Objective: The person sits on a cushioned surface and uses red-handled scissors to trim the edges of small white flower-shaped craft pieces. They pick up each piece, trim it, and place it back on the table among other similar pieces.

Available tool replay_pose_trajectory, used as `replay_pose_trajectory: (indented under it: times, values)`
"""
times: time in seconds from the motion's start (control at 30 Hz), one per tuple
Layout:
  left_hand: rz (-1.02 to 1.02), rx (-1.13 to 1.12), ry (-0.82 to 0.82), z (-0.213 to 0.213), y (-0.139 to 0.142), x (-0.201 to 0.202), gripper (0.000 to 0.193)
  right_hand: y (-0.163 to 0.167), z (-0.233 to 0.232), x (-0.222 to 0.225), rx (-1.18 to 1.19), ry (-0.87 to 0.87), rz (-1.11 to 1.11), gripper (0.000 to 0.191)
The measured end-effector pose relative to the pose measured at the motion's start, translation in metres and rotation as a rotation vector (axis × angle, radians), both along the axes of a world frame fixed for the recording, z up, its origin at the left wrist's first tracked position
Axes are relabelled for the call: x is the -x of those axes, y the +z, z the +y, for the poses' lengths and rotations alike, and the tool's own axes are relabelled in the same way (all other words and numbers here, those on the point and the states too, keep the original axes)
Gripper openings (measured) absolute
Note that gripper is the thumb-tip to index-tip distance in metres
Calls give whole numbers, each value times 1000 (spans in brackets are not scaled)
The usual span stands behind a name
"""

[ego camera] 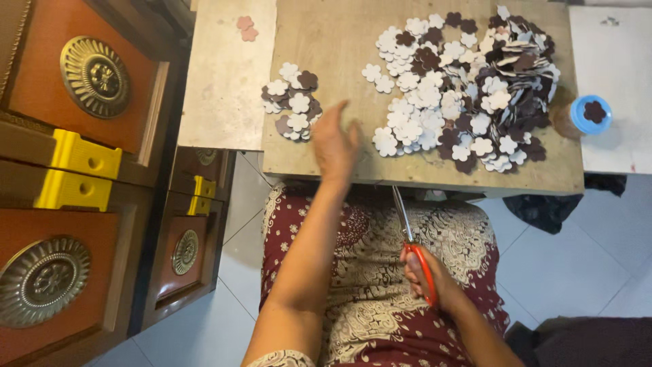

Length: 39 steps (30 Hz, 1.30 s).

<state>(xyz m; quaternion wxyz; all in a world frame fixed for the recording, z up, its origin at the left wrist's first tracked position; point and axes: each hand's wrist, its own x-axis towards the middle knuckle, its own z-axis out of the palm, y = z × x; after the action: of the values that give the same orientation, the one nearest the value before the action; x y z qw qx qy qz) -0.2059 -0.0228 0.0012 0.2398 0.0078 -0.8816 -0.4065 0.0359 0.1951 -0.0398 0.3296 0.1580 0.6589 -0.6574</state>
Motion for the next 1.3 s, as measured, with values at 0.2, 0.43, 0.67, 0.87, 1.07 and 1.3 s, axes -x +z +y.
replay_pose_trajectory:
  times: [0.2,0.43,0.67,0.87,1.07,1.3]
  values:
    - [-147,182,345,-70,5,11,43,3,-9,3,128,28,120,54]
    - [4,236,264,-71,1,5,26,14,-26,8,90,17,-54,56]
    - [-199,-195,-22,-43,4,-18,11,12,-23,4,50,101,18,54]
    - [-445,-1244,-324,7,-6,-123,29,7,-14,-2,42,124,200,68]
    - [-589,-1250,-371,5,2,-174,34,18,-9,-15,7,249,342,85]
    - [-609,-1177,-373,5,18,-190,31,42,-14,-19,-115,251,295,95]
